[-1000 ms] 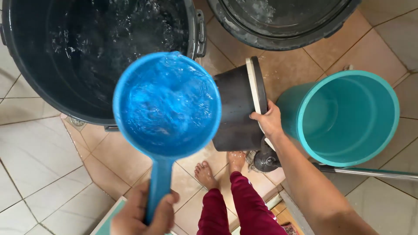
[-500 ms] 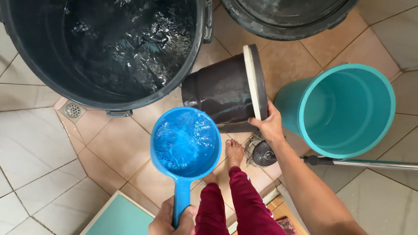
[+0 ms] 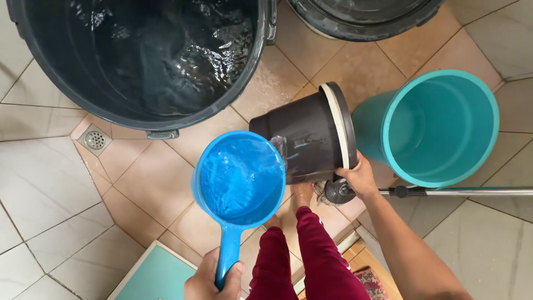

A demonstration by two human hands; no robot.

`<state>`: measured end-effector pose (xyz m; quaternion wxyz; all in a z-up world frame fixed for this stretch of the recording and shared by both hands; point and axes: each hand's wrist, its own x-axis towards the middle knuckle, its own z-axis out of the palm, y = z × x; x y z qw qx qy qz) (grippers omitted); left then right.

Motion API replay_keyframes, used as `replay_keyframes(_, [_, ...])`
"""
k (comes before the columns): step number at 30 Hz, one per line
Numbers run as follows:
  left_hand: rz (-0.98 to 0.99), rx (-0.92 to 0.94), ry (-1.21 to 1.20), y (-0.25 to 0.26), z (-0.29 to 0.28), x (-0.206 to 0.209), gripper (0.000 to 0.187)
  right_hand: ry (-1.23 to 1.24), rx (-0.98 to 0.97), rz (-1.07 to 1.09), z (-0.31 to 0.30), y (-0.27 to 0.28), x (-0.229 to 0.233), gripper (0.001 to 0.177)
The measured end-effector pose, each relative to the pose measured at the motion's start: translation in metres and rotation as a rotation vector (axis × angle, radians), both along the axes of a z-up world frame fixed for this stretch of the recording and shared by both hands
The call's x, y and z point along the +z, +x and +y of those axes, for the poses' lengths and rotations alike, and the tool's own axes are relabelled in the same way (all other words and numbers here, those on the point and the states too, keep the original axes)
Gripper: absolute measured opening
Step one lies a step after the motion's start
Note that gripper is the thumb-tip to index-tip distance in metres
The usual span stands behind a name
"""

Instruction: The person cleans a mop bucket by rinsing it with water from a scoop, scrubbing the interior and exterior by hand, and reassembling the wringer components on the floor.

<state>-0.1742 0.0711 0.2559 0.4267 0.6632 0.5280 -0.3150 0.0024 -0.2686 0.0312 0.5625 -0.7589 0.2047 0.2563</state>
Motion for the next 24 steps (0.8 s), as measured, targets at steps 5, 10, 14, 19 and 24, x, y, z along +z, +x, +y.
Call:
replay_keyframes(5, [0.063,0.088,-0.045,0.0,-0.001,-0.007,0.034,-0.201,0.179,0.01,0.009,0.04,-0.002,0.056])
replay_keyframes(10, [-0.027,0.049,-0.056,-0.017,-0.001,-0.041,0.027,-0.351,0.399,-0.018,0.048,0.12,-0.039,0.042])
replay_keyframes(14, [-0.065,0.053,-0.011,-0.029,-0.005,-0.077,0.018,-0.558,0.416,0.259,0.086,0.164,-0.081,0.039])
replay_keyframes(19, [-0.08,0.046,0.049,-0.04,-0.013,-0.12,0.037,-0.589,0.375,-0.021,0.081,0.18,-0.144,0.05])
replay_keyframes(24, [-0.166,-0.017,0.047,-0.046,-0.029,-0.159,0.043,-0.84,0.558,-0.412,0.093,0.14,-0.171,0.073])
